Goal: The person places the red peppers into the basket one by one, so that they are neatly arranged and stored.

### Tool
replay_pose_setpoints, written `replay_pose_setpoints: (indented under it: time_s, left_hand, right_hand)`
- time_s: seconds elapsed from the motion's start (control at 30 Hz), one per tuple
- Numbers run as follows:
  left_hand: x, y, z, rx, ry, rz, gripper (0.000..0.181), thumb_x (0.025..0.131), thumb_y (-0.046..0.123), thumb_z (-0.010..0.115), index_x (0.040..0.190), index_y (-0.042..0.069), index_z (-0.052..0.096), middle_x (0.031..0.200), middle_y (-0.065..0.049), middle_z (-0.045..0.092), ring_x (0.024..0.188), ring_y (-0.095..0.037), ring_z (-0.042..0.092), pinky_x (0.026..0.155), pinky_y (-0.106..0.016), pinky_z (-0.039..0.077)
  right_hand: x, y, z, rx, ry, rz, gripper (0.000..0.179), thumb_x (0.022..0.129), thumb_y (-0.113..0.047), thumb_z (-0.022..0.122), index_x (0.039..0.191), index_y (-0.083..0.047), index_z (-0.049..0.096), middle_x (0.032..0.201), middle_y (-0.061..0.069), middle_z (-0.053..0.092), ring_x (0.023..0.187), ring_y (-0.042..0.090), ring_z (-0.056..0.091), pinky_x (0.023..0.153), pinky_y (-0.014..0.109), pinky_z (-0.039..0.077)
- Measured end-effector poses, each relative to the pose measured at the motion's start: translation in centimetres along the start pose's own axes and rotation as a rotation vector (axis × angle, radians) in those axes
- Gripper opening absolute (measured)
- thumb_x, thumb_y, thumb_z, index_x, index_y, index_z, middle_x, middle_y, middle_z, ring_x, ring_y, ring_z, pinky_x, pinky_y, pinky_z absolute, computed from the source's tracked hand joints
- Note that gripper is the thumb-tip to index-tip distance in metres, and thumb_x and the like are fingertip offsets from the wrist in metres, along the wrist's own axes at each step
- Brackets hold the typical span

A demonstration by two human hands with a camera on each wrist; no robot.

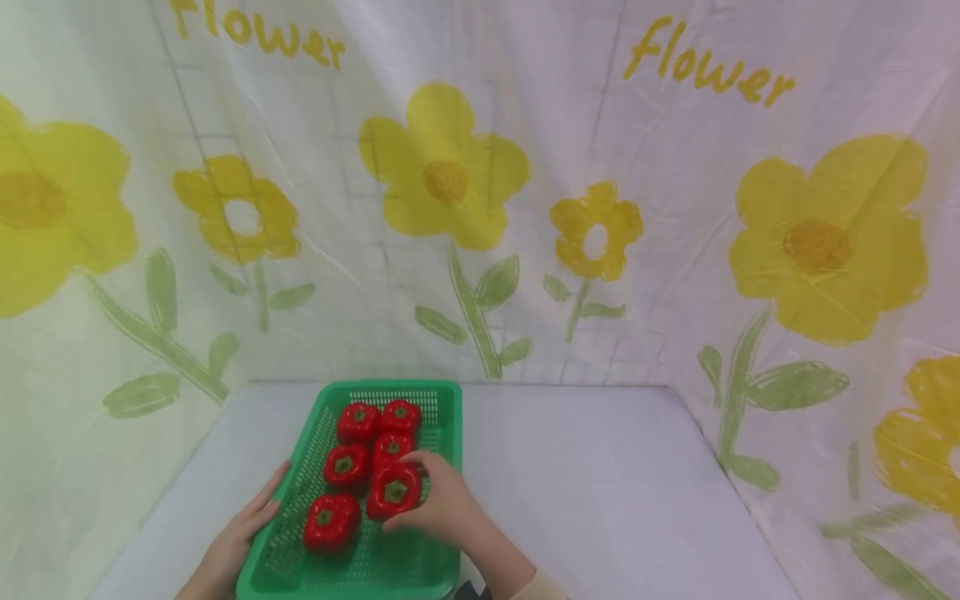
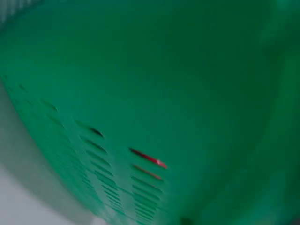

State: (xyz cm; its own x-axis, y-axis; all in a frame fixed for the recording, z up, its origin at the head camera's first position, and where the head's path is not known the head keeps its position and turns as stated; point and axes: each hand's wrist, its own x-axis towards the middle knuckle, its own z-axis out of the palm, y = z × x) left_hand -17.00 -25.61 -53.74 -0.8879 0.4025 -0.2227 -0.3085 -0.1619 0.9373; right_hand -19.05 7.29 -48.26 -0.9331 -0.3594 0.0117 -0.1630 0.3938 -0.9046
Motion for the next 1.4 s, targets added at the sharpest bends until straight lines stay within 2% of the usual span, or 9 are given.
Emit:
replay_pose_setpoints:
  time_s: [0.1,0.2,0.37,0.57,0.7,0.8,0.97,1.23,1.4]
  left_hand:
    - [-0.1,-0.2,0.1,-0.003,0.012,-0.008,0.056,0.11,0.046,0.03,0.158,0.051,0.002,0.17,-0.001,-0.014,0.151,-0.036,0.01,0.108,-0.053,0.044]
    - [-0.1,-0.2,0.2,0.014,0.032,0.015,0.056,0.111,0.045,0.029,0.16,0.048,0.003,0.17,0.0,-0.012,0.151,-0.037,0.005,0.108,-0.051,0.044]
    - [0.0,0.0,0.4,0.021,0.046,0.03,0.055,0.111,0.043,0.028,0.16,0.047,0.003,0.17,0.002,-0.012,0.152,-0.038,0.005,0.106,-0.051,0.046]
    - [-0.1,0.1,0.3,0.04,0.068,0.038,0.054,0.112,0.042,0.026,0.161,0.045,0.004,0.17,0.001,-0.011,0.151,-0.038,0.008,0.103,-0.051,0.048]
    - [-0.2,0.0,0.2,0.033,0.058,0.035,0.054,0.112,0.043,0.026,0.161,0.046,0.003,0.17,0.001,-0.012,0.151,-0.038,0.008,0.104,-0.052,0.048]
    - [0.0,-0.2,0.0,0.044,0.049,0.055,0.055,0.111,0.043,0.027,0.161,0.043,0.003,0.17,0.001,-0.012,0.149,-0.021,0.02,0.105,-0.046,0.048]
    - [0.2,-0.2,-0.2,0.072,0.034,0.071,0.056,0.111,0.043,0.027,0.162,0.04,0.003,0.17,0.0,-0.012,0.133,0.005,0.039,0.105,-0.041,0.048]
    - [0.2,0.0,-0.4,0.07,-0.01,0.069,0.056,0.112,0.043,0.024,0.161,0.042,-0.001,0.17,-0.001,-0.016,0.132,0.007,0.041,0.105,-0.043,0.048]
    - [0.1,0.0,-0.3,0.077,0.016,0.058,0.056,0.111,0.044,0.025,0.162,0.042,0.001,0.17,-0.001,-0.014,0.138,-0.004,0.036,0.105,-0.045,0.048]
  right_hand:
    - [0.1,0.4,0.8,-0.028,-0.008,0.021,0.074,0.069,-0.033,0.095,0.132,-0.023,0.057,0.126,-0.007,0.061,0.117,0.019,0.057,0.086,0.038,0.058]
    - [0.2,0.5,1.4,-0.065,-0.007,0.045,0.073,0.068,-0.032,0.095,0.13,-0.022,0.057,0.124,-0.006,0.061,0.114,0.019,0.057,0.087,0.041,0.058]
    - [0.5,0.6,2.3,-0.113,-0.006,0.092,0.073,0.065,-0.023,0.096,0.126,-0.018,0.057,0.122,-0.002,0.061,0.112,0.021,0.058,0.084,0.045,0.06]
    - [1.1,0.8,3.3,-0.177,-0.011,0.093,0.074,0.061,-0.016,0.098,0.123,-0.014,0.057,0.115,-0.001,0.061,0.106,0.02,0.058,0.084,0.043,0.06]
    - [1.3,0.8,3.9,-0.206,-0.03,0.094,0.075,0.061,-0.015,0.098,0.124,-0.012,0.057,0.113,0.0,0.06,0.104,0.018,0.058,0.085,0.042,0.059]
    - [1.4,0.9,4.2,-0.228,-0.025,0.098,0.075,0.061,-0.014,0.098,0.123,-0.01,0.056,0.112,0.001,0.059,0.103,0.019,0.057,0.085,0.042,0.058]
    - [1.3,0.7,4.5,-0.263,-0.005,0.096,0.075,0.059,-0.013,0.098,0.122,-0.01,0.057,0.112,0.003,0.058,0.103,0.021,0.057,0.089,0.044,0.057]
    - [1.4,0.6,4.6,-0.268,-0.035,0.13,0.075,0.06,-0.011,0.098,0.123,-0.008,0.057,0.109,0.003,0.058,0.1,0.02,0.058,0.087,0.044,0.058]
    - [1.5,0.6,4.7,-0.287,-0.039,0.133,0.081,0.06,-0.011,0.097,0.129,-0.004,0.056,0.113,0.006,0.06,0.105,0.024,0.059,0.091,0.046,0.057]
